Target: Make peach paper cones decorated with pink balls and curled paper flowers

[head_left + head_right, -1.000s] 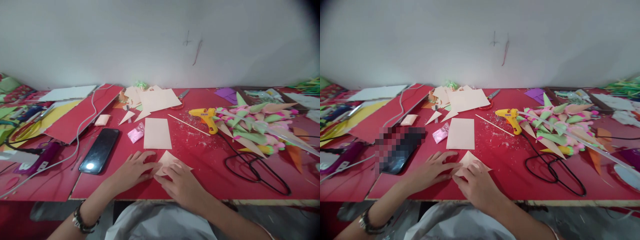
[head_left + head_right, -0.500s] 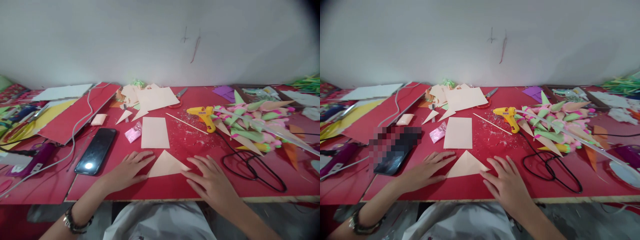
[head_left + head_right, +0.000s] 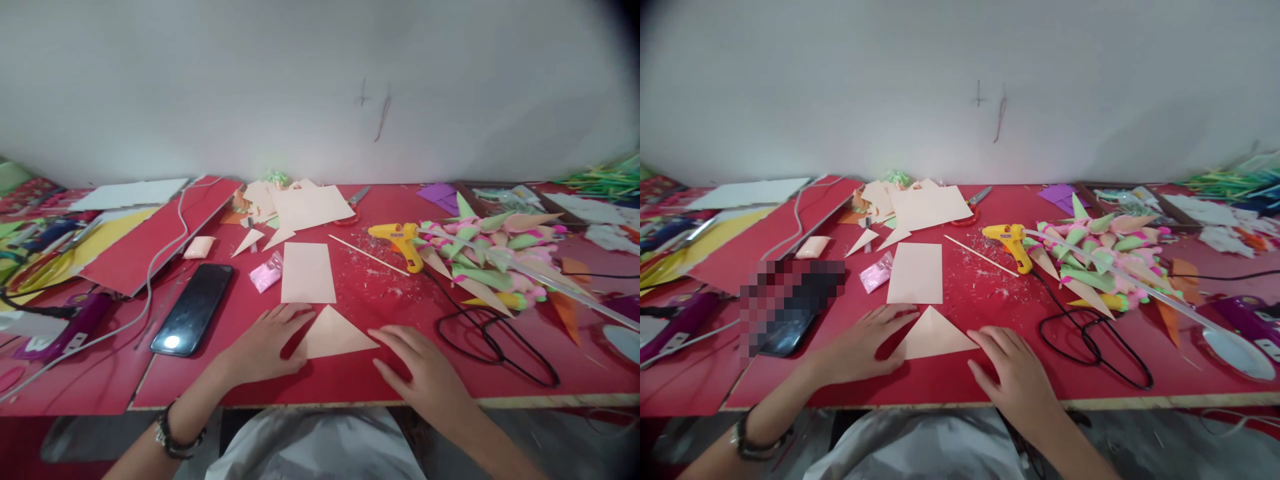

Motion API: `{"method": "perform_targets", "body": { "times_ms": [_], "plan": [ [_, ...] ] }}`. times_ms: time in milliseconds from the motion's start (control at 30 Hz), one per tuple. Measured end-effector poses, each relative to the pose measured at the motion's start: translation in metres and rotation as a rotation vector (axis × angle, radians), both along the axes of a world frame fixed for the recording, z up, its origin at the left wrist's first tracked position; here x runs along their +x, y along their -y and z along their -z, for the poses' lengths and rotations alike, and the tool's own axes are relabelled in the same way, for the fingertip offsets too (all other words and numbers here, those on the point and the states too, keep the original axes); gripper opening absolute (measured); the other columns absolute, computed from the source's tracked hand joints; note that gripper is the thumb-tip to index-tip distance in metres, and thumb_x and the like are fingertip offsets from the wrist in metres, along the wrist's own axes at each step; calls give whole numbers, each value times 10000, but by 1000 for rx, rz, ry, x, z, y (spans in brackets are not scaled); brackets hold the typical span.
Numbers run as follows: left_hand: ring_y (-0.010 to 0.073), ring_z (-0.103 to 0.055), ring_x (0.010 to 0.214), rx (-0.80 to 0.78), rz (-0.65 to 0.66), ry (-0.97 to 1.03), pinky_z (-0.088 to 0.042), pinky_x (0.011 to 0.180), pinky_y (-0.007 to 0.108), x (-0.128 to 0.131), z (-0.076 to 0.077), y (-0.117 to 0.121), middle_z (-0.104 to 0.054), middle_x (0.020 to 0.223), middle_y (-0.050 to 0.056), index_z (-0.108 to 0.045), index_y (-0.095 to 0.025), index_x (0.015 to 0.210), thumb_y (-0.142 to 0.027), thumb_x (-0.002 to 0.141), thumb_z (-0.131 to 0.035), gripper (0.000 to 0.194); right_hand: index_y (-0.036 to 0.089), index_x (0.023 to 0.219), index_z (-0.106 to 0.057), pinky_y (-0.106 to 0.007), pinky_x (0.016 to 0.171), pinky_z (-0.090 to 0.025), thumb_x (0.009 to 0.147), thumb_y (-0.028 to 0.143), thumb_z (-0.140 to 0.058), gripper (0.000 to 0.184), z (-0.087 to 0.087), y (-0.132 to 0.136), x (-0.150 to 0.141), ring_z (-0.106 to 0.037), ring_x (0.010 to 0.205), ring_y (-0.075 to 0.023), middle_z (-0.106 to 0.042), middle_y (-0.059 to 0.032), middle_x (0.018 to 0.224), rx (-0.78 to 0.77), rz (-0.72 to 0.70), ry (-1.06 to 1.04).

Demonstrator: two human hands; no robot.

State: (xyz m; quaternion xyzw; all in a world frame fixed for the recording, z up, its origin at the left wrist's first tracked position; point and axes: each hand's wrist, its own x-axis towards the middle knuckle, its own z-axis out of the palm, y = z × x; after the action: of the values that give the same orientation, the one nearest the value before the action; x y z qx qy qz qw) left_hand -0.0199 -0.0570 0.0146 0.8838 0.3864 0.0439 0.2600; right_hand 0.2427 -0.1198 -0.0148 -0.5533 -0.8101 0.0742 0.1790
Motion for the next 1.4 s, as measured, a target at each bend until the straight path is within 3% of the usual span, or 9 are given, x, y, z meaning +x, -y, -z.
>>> {"method": "perform_targets", "body": {
  "times_ms": [100,233,567,733,900,1033,1167,1300,1400],
  "plan": [
    [214,-420,1084,36,-102,123,-364,935,354,16,4,6,-404,1217,64,-390,-244,1236,-316,734,-560,535,171,1251,-378,-414,845,-428,762,294,-530,526,6,-6,-17,-491,1030,-248,-549,-117,1133,-24,30,-100],
    [179,-470,930,65,-161,249,-437,801,308,28,8,11,-443,1036,53,-548,-214,982,-147,758,-491,240,214,1214,-403,-467,894,-354,774,206,-496,450,0,-11,-30,-523,962,-226,-581,-86,1041,-66,5,-185],
    [146,-477,957,-48,-165,530,-401,838,270,9,-12,7,-455,978,37,-517,-184,749,-12,691,-431,201,280,1113,-528,-391,969,-303,628,53,-459,540,-37,-24,-17,-298,1210,-224,-321,-41,1319,-105,-345,-148],
    [155,-477,946,-133,-193,652,-403,811,273,9,-11,10,-465,968,56,-442,-174,667,-77,742,-459,124,284,994,-594,-416,972,-267,738,71,-451,363,-25,-33,-22,-458,1059,-189,-585,-25,1037,-18,-296,-270],
    [189,-482,964,-220,-164,731,-404,834,319,6,-9,10,-485,974,77,-390,-177,641,-229,786,-478,177,228,822,-630,-327,818,-400,791,165,-499,149,-27,-37,-27,-557,809,-154,-624,-18,820,-15,-311,-519],
    [184,-499,964,-173,-126,672,-400,849,319,4,-14,14,-528,967,77,-473,-177,727,-184,783,-461,58,179,636,-552,-223,577,-425,791,229,-520,165,-30,-37,-35,-537,625,-122,-562,-8,647,-52,-160,-651],
    [163,-536,872,-129,-98,531,-435,761,270,4,-16,17,-567,961,63,-544,-182,830,-187,745,-529,87,187,596,-493,-232,583,-429,762,266,-546,192,-26,-36,-40,-527,598,-129,-538,5,598,-3,-20,-656],
    [139,-540,748,-70,-317,595,-433,686,246,7,-7,15,-566,772,33,-543,-165,669,-252,762,-541,127,184,614,-503,-232,564,-431,745,326,-561,202,-23,-35,-43,-543,595,-141,-552,8,593,-60,105,-708],
    [116,-539,767,-211,-590,928,-437,678,222,17,3,16,-553,866,19,-537,-181,839,-245,725,-592,142,187,585,-456,-222,551,-438,751,341,-555,247,-24,-34,-50,-571,568,-137,-536,29,543,-175,195,-905]
  ]
}}
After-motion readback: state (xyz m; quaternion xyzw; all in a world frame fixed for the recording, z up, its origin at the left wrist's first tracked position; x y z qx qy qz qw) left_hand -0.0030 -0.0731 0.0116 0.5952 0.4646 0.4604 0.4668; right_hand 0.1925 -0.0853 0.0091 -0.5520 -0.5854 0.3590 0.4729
